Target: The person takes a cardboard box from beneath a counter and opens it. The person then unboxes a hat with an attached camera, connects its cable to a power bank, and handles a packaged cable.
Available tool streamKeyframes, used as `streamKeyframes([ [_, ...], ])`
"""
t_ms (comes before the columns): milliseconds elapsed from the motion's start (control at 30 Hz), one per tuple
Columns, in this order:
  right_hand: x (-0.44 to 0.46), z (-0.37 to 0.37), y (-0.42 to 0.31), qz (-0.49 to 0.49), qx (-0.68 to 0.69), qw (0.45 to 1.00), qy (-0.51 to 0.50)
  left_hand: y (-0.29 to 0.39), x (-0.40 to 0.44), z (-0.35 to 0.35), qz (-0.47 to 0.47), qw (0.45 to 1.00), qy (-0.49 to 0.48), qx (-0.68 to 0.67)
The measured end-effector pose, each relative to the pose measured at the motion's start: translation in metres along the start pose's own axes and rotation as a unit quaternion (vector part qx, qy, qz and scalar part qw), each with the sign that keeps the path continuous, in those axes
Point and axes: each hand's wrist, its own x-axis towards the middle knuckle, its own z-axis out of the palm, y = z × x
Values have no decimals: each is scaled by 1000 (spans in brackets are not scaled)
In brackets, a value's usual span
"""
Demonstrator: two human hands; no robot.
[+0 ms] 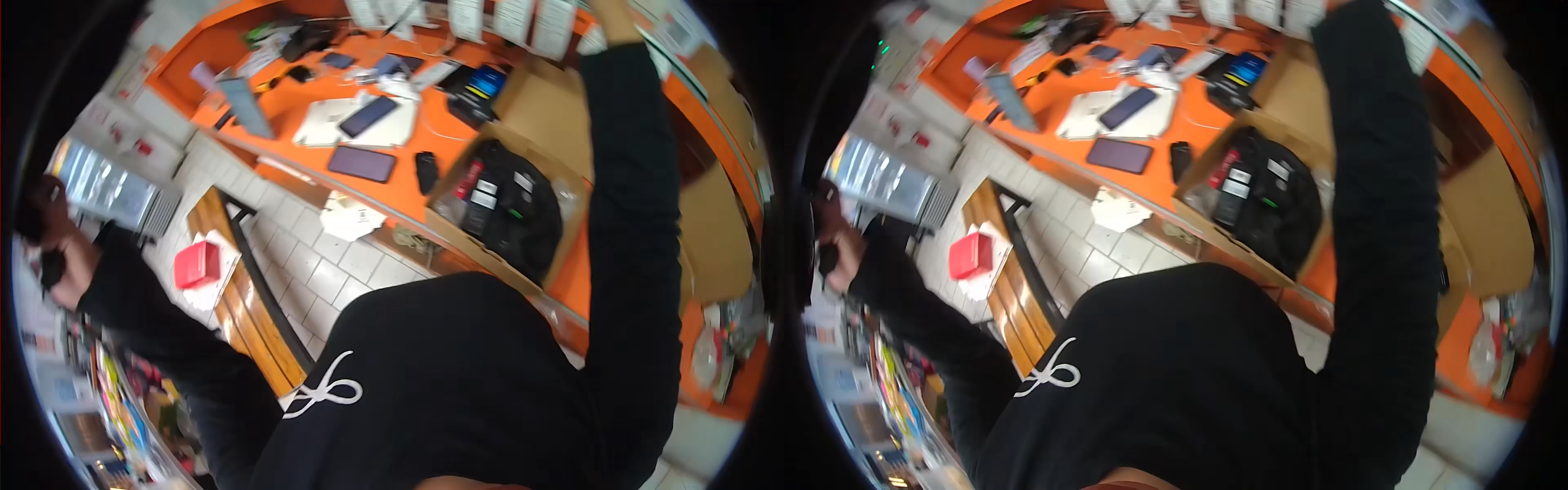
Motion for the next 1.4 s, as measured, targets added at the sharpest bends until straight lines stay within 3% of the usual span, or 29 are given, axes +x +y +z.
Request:
streamKeyframes([
  [33, 1, -3, -2, -2, -64, 997, -43, -4, -5, -5, 17, 1000, -1, 1],
  [67, -7, -1, -2, 73, -61, 992, -78, -9, -9, -9, 38, 999, 5, 9],
  [100, -9, -9, 38, -74, -152, 968, -188, -8, -13, -14, 47, 998, 20, 44],
  [133, -18, -3, 46, -14, -161, 951, -265, -17, -20, -25, 63, 993, 65, 77],
  [167, -41, 17, 52, 5, -25, 972, -233, -21, -27, -31, 85, 985, 111, 105],
  [200, -61, 19, 49, 116, -17, 949, -292, -28, -35, -36, 101, 977, 144, 120],
  [233, -76, 25, 62, 136, -14, 936, -323, -43, -43, -36, 55, 987, 136, 70],
  [267, -89, 28, 45, 223, 3, 906, -361, -61, -50, -44, 72, 994, 64, 45],
  [300, -108, 37, 59, 158, 78, 915, -363, -71, -55, -40, 34, 994, 98, 45],
  [400, -140, 65, 46, 201, 45, 896, -394, -88, -68, -51, 49, 978, 195, -46],
  [500, -142, 82, -15, 134, -46, 927, -348, -101, -75, -58, 62, 958, 280, -5],
  [600, -132, 97, -133, 17, 17, 981, -191, -110, -78, -67, 41, 957, 286, -38],
  [633, -129, 95, -178, -46, 54, 981, -183, -114, -79, -67, 39, 953, 295, -54],
  [667, -131, 92, -215, -108, 91, 975, -174, -116, -83, -70, 15, 966, 238, -101],
  [767, -147, 84, -286, -223, 223, 897, -310, -123, -86, -79, -8, 970, 220, -104],
  [800, -157, 84, -303, -242, 213, 891, -321, -128, -83, -74, 12, 954, 292, -64],
  [933, -196, 114, -328, -294, 181, 903, -257, -133, -89, -74, 0, 957, 286, -47],
  [1100, -206, 118, -322, -279, 238, 903, -222, -138, -99, -65, 17, 962, 271, -36],
  [1167, -201, 115, -313, -162, 348, 897, -219, -138, -104, -69, 22, 960, 275, -42],
  [1233, -207, 118, -303, -46, 404, 912, -58, -134, -111, -74, -15, 961, 275, 5],
  [1300, -202, 121, -291, 68, 511, 856, 28, -135, -115, -75, 9, 962, 274, -5],
  [1367, -193, 128, -284, 17, 499, 864, 66, -136, -118, -77, 15, 959, 278, -46],
  [1400, -192, 128, -280, 20, 538, 842, 47, -137, -119, -77, 19, 957, 285, -49],
])
